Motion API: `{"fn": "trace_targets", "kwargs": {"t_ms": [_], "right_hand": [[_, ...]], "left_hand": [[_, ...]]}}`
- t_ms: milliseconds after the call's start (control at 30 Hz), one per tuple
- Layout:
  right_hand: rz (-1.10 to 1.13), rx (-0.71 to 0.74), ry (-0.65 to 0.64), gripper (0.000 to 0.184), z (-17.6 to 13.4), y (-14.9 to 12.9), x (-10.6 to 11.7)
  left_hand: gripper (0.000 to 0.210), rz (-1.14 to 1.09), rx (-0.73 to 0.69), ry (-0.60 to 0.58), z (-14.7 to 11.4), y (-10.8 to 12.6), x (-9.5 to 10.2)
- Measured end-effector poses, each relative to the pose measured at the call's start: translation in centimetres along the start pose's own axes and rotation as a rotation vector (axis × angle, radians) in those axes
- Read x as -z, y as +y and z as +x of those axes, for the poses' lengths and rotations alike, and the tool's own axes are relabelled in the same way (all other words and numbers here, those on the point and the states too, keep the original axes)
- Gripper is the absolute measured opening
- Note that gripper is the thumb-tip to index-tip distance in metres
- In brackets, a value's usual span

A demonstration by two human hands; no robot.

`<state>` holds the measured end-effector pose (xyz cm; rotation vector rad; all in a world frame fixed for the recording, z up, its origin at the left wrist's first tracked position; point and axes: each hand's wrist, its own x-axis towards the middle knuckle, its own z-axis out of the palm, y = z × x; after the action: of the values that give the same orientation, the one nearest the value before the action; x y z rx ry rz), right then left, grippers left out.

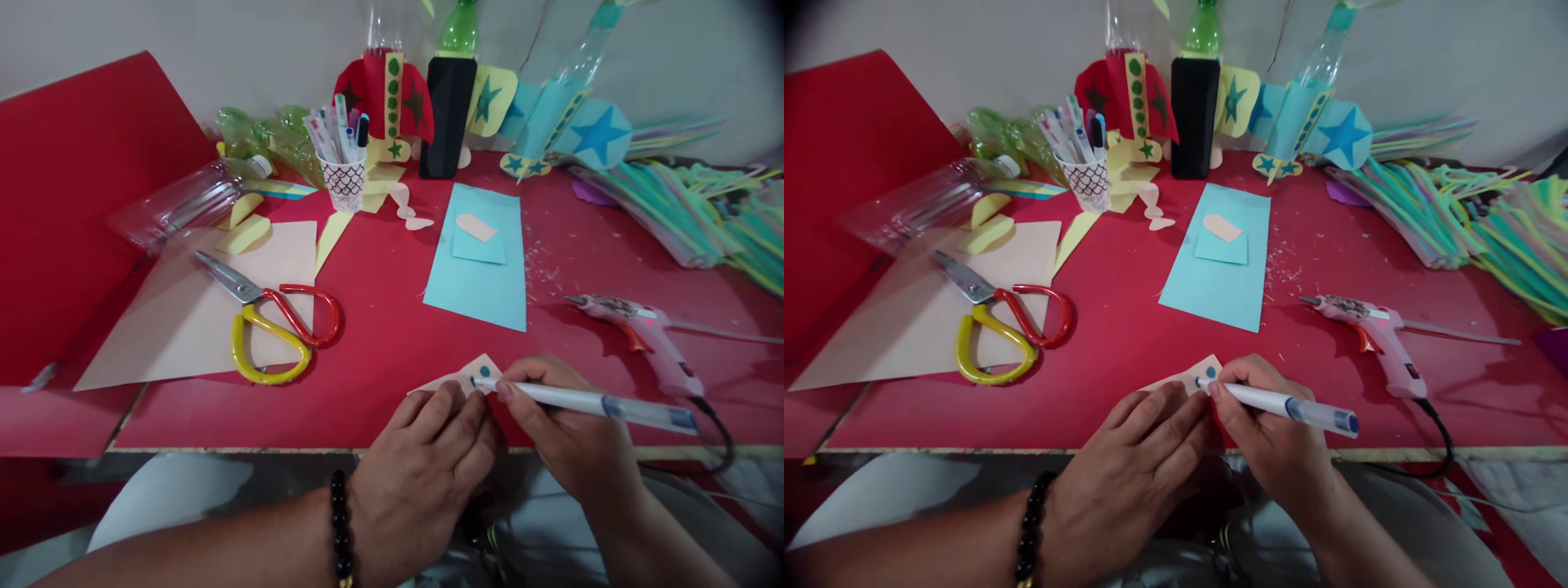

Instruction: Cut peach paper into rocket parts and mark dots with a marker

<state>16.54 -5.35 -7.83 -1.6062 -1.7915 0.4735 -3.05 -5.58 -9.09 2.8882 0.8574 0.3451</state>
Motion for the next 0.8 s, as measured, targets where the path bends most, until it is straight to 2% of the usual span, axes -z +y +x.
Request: {"fn": "trace_targets", "kwargs": {"t_ms": [133,300,467,800], "right_hand": [[0.001,-0.014,0.031,0.008,-0.03,0.0,0.01],[0.012,-0.003,-0.003,0.008,0.07,-0.12,-0.03],[0.036,-0.023,0.075,0.007,-0.01,-0.2,0.14],[0.084,-0.045,0.093,0.005,-0.11,-0.13,0.14]], "left_hand": [[0.044,0.002,0.006,0.003,0.02,0.06,-0.01],[0.043,-0.006,0.005,-0.006,-0.01,0.03,0.12],[0.043,-0.011,-0.006,-0.033,0.1,-0.06,0.49],[0.042,-0.007,-0.036,-0.026,0.69,-0.61,0.85]]}}
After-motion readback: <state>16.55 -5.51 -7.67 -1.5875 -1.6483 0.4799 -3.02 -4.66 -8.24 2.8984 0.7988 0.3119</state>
